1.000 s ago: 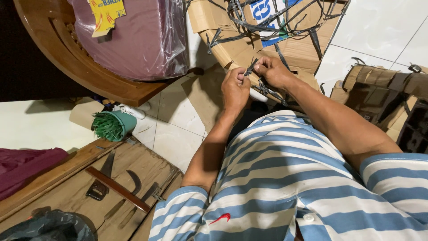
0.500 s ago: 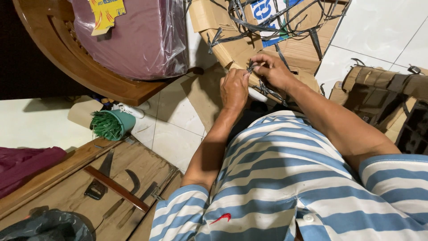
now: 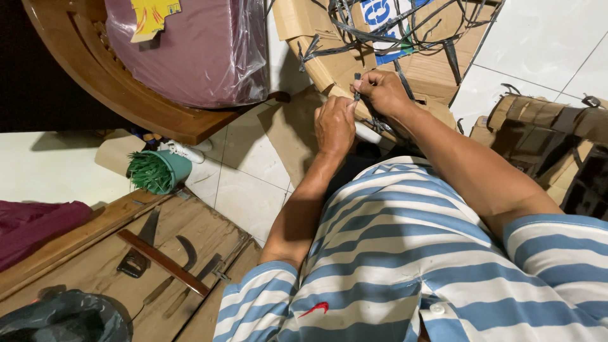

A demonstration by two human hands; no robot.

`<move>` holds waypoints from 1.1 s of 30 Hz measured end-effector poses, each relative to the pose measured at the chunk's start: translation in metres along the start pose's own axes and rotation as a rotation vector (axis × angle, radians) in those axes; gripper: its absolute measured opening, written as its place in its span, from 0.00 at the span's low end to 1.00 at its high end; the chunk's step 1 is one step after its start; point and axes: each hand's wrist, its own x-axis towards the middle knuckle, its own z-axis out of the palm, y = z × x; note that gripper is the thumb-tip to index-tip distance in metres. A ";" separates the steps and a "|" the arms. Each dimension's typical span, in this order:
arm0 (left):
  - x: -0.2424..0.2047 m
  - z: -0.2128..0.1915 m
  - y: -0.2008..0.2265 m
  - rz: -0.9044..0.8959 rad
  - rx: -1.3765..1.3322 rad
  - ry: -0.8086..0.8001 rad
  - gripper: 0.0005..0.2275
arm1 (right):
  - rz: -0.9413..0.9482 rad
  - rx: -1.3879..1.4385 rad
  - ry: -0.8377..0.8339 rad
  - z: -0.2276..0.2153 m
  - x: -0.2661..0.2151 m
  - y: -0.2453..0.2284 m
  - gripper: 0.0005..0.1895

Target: The person uses their hands to tie and secure several pieces of cardboard and black wire together, forming a curved structure on the workshop floor.

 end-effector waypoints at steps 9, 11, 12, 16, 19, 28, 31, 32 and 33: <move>-0.003 0.003 -0.001 0.051 -0.022 0.046 0.07 | 0.087 -0.107 0.057 0.002 0.013 0.016 0.08; -0.004 -0.001 0.003 0.056 -0.026 0.049 0.06 | 0.110 -0.103 0.071 0.000 0.005 0.009 0.08; -0.006 -0.004 0.005 0.026 -0.036 0.059 0.04 | 0.163 0.020 0.086 -0.001 -0.002 -0.001 0.07; -0.020 -0.013 0.006 -0.130 -0.155 0.117 0.10 | 0.252 0.087 0.161 -0.034 -0.007 -0.005 0.09; -0.047 -0.004 -0.025 -0.235 -0.194 0.148 0.11 | 0.320 -0.066 0.244 -0.072 -0.003 0.031 0.06; -0.097 -0.033 -0.039 -0.672 -0.132 0.055 0.09 | 0.075 -0.353 0.114 -0.086 0.086 0.089 0.08; -0.131 -0.036 -0.048 -0.794 -0.129 -0.038 0.08 | 0.046 -0.493 -0.074 -0.066 0.118 0.063 0.28; -0.137 -0.039 -0.047 -0.793 -0.121 -0.034 0.08 | 0.041 -0.486 -0.077 -0.061 0.130 0.062 0.28; -0.144 -0.042 -0.046 -0.863 -0.185 -0.020 0.08 | 0.101 -0.560 -0.136 -0.057 0.142 0.061 0.35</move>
